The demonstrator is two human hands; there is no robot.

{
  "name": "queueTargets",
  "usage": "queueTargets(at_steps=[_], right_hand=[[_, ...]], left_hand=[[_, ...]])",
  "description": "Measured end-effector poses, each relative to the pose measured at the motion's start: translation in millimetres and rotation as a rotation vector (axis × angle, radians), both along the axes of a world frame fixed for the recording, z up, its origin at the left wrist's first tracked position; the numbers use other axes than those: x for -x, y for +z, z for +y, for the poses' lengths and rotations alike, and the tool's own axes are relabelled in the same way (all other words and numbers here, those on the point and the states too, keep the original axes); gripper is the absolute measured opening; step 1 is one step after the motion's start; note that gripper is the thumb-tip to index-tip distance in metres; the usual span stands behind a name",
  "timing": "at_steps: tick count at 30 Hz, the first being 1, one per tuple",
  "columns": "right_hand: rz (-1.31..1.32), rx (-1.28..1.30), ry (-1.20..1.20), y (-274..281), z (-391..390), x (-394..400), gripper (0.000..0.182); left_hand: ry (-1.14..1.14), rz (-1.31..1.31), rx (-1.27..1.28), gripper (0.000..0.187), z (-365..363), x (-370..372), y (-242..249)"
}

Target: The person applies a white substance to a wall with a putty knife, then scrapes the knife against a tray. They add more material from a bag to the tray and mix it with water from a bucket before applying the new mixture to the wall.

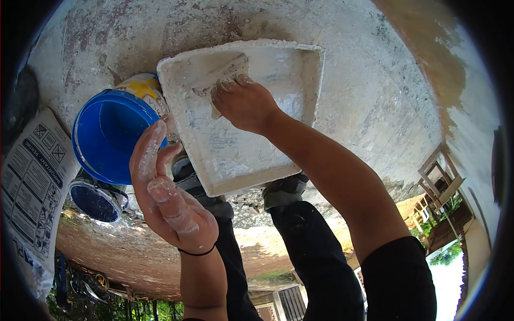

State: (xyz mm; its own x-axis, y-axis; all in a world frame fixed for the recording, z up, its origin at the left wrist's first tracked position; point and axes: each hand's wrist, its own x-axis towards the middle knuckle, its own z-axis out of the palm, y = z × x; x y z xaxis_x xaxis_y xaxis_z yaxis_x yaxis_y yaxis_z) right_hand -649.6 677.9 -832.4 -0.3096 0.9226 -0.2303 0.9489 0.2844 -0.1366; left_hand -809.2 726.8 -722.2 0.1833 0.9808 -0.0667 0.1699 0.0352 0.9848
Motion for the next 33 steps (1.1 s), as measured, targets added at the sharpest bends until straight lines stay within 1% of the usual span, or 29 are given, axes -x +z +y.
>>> queueTargets(at_steps=[2, 5, 7, 9, 11, 13, 15, 16, 18, 19, 20, 22, 24, 28, 30, 31, 33], right_hand=[[-0.006, 0.014, 0.021, 8.1, -2.3, -12.3, 0.027], [-0.009, 0.023, 0.037, 21.6, 3.3, -18.3, 0.027], [0.002, 0.023, 0.036, 24.8, 8.7, -15.5, 0.028], [0.015, -0.121, -0.026, 15.0, 14.8, -4.2, 0.028], [0.004, -0.094, -0.057, 0.8, 16.7, 8.1, 0.028], [-0.005, -0.069, -0.087, -8.3, 10.8, 11.0, 0.028], [-0.071, -0.083, -0.145, -11.1, 3.6, 14.8, 0.030], [-0.065, -0.081, -0.154, -11.4, -0.5, 14.8, 0.030], [-0.028, -0.092, -0.243, -7.3, -8.5, 5.3, 0.024], [-0.032, -0.094, -0.243, -3.0, -12.7, 0.4, 0.024], [-0.048, -0.074, -0.242, 3.1, -17.8, -3.3, 0.026], [-0.067, -0.059, -0.241, 10.8, -22.0, -9.7, 0.028], [-0.026, -0.123, -0.252, 17.2, -17.3, -13.0, 0.031], [0.002, -0.156, -0.296, 2.9, -1.3, -14.9, 0.032], [-0.082, -0.131, -0.297, -4.1, -1.6, -12.5, 0.031], [-0.077, -0.128, -0.295, -5.5, -4.1, -11.0, 0.031], [-0.059, -0.054, -0.397, -0.3, -4.7, -11.7, 0.029]], left_hand=[[0.011, 0.006, -0.003, 0.048, 0.8, 1.8, 0.9], [-0.045, 0.001, 0.007, 0.049, 1.7, 1.3, 3.7], [-0.102, 0.042, 0.018, 0.049, 0.8, -0.5, 5.2], [-0.098, 0.032, 0.011, 0.051, -1.4, -4.6, 4.4], [-0.100, 0.025, 0.000, 0.052, -2.7, -7.5, 4.2], [-0.123, 0.014, -0.052, 0.049, -2.3, -9.5, 5.1], [-0.124, 0.011, -0.057, 0.050, -2.7, -11.7, 4.7], [-0.117, 0.003, -0.063, 0.050, -3.1, -11.5, 4.5], [-0.129, 0.011, -0.060, 0.050, -3.5, -9.9, 4.2], [-0.134, 0.012, -0.058, 0.050, -3.5, -10.6, 4.6], [-0.134, 0.006, -0.060, 0.050, -3.4, -11.8, 5.9], [-0.137, 0.075, -0.017, 0.054, -2.7, -13.2, 9.0], [-0.149, 0.055, -0.020, 0.053, -2.6, -15.1, 10.0], [-0.168, 0.034, -0.024, 0.052, -6.0, -17.8, 8.6], [-0.172, 0.022, -0.050, 0.050, -5.4, -16.7, 8.2], [-0.167, 0.007, -0.073, 0.049, -5.8, -15.2, 8.5], [-0.171, 0.013, -0.061, 0.049, -6.8, -10.7, 7.9]])
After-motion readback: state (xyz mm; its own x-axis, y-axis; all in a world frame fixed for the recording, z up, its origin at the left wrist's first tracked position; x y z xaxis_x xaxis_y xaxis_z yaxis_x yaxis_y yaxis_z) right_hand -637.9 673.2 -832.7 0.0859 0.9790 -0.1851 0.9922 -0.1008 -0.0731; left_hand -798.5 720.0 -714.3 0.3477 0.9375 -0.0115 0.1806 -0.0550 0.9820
